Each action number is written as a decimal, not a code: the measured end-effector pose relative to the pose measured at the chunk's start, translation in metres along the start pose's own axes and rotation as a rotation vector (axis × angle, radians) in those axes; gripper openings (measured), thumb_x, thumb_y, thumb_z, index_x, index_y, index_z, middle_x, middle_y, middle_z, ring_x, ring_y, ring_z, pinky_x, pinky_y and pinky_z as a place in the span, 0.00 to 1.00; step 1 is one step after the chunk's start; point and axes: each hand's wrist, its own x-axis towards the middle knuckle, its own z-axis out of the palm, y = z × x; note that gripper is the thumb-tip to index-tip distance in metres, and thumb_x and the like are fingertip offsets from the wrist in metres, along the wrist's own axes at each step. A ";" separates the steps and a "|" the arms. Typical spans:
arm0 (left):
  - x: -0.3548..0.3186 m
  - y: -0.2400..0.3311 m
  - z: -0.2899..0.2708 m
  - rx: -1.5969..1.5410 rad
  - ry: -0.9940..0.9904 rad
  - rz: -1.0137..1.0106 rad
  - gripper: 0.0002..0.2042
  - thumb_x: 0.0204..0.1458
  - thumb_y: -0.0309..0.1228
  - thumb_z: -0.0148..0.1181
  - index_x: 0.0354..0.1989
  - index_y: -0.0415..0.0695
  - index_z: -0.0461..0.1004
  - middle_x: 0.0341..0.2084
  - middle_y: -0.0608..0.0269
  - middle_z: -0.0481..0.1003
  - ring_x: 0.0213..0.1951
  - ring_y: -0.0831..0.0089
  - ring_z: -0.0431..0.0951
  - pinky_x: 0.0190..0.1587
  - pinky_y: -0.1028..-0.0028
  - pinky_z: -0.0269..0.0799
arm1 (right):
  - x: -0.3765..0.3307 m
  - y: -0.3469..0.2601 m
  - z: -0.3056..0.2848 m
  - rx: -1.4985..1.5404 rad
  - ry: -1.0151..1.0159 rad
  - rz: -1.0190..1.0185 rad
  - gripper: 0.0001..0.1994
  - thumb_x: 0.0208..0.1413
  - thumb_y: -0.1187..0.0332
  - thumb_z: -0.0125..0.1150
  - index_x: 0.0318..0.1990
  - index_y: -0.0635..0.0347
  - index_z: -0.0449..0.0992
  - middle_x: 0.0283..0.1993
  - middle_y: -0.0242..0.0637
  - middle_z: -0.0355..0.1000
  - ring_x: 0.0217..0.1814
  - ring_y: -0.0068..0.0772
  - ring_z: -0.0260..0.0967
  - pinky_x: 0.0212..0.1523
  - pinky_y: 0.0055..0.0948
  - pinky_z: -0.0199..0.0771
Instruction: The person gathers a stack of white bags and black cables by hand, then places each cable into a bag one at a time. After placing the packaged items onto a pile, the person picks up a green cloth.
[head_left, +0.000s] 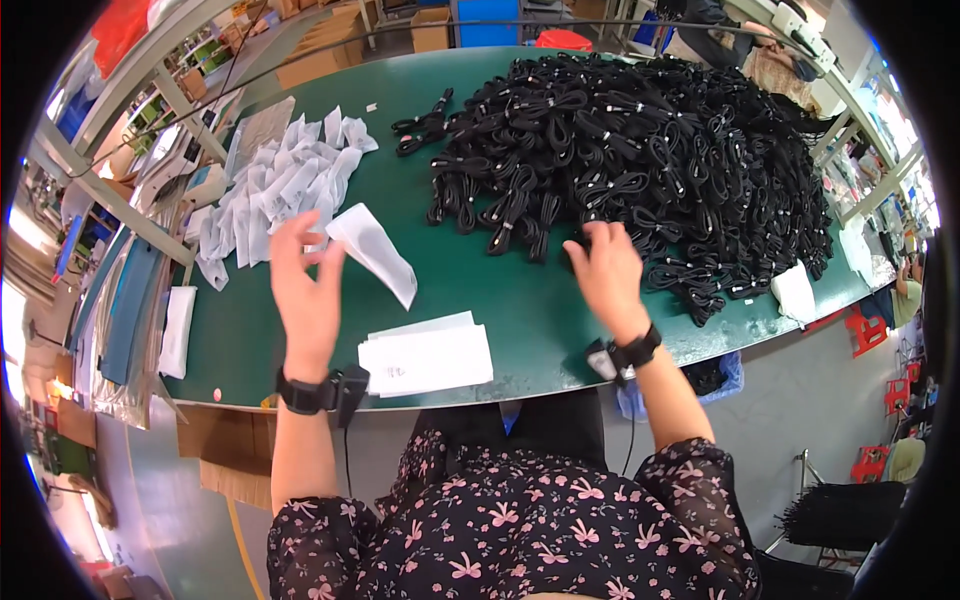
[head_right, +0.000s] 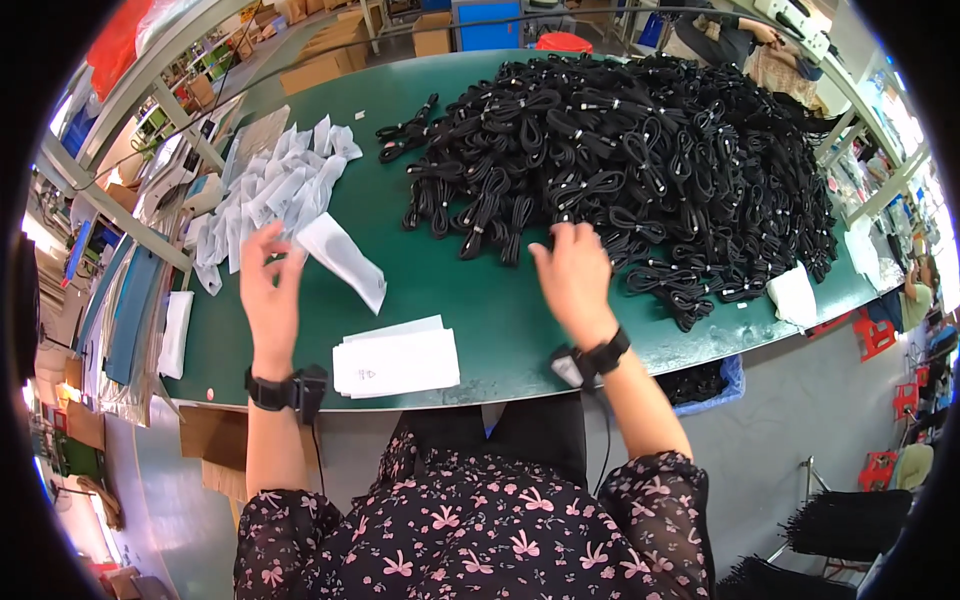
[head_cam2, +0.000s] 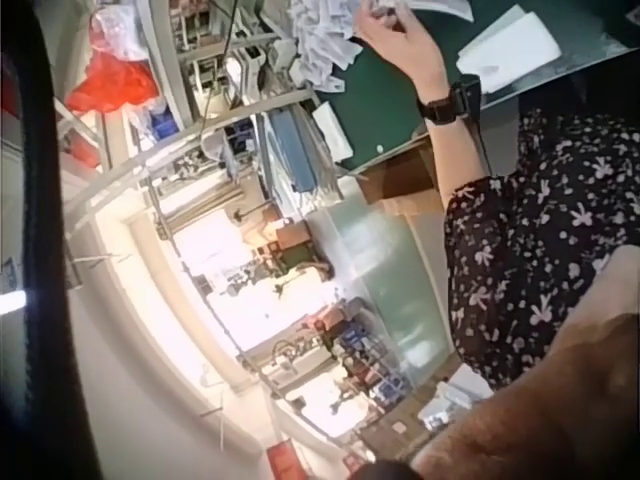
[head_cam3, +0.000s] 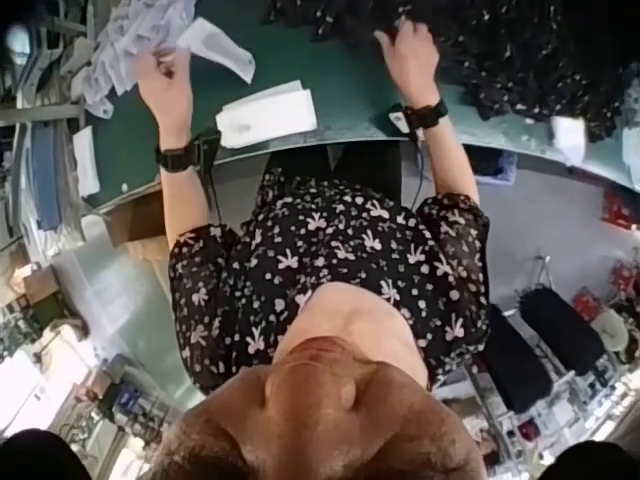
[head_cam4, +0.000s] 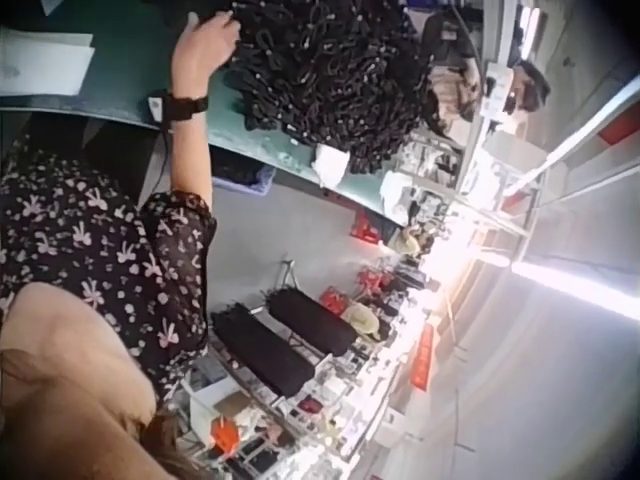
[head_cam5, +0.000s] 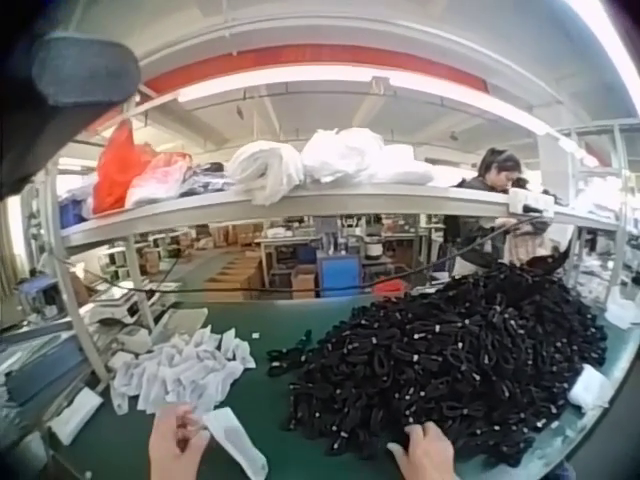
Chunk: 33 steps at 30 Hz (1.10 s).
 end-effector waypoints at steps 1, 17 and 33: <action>-0.010 0.005 0.007 0.112 -0.090 0.051 0.09 0.54 0.24 0.61 0.43 0.39 0.75 0.37 0.63 0.73 0.35 0.76 0.75 0.36 0.76 0.73 | -0.004 0.018 0.008 -0.002 -0.007 0.005 0.12 0.53 0.67 0.66 0.40 0.62 0.72 0.38 0.44 0.70 0.35 0.43 0.72 0.33 0.35 0.74; -0.114 -0.036 0.058 0.462 -0.616 0.176 0.11 0.47 0.24 0.64 0.39 0.43 0.72 0.35 0.55 0.68 0.41 0.55 0.71 0.41 0.59 0.70 | -0.048 -0.030 -0.013 0.185 -0.194 -0.245 0.13 0.49 0.68 0.63 0.40 0.62 0.70 0.33 0.43 0.72 0.36 0.51 0.70 0.36 0.45 0.68; -0.117 -0.039 0.064 0.385 -0.614 0.257 0.12 0.46 0.25 0.65 0.39 0.42 0.72 0.36 0.55 0.69 0.40 0.54 0.72 0.41 0.61 0.71 | -0.083 -0.050 -0.014 0.605 -0.566 -0.076 0.14 0.57 0.68 0.58 0.49 0.64 0.67 0.42 0.53 0.72 0.39 0.60 0.72 0.39 0.49 0.73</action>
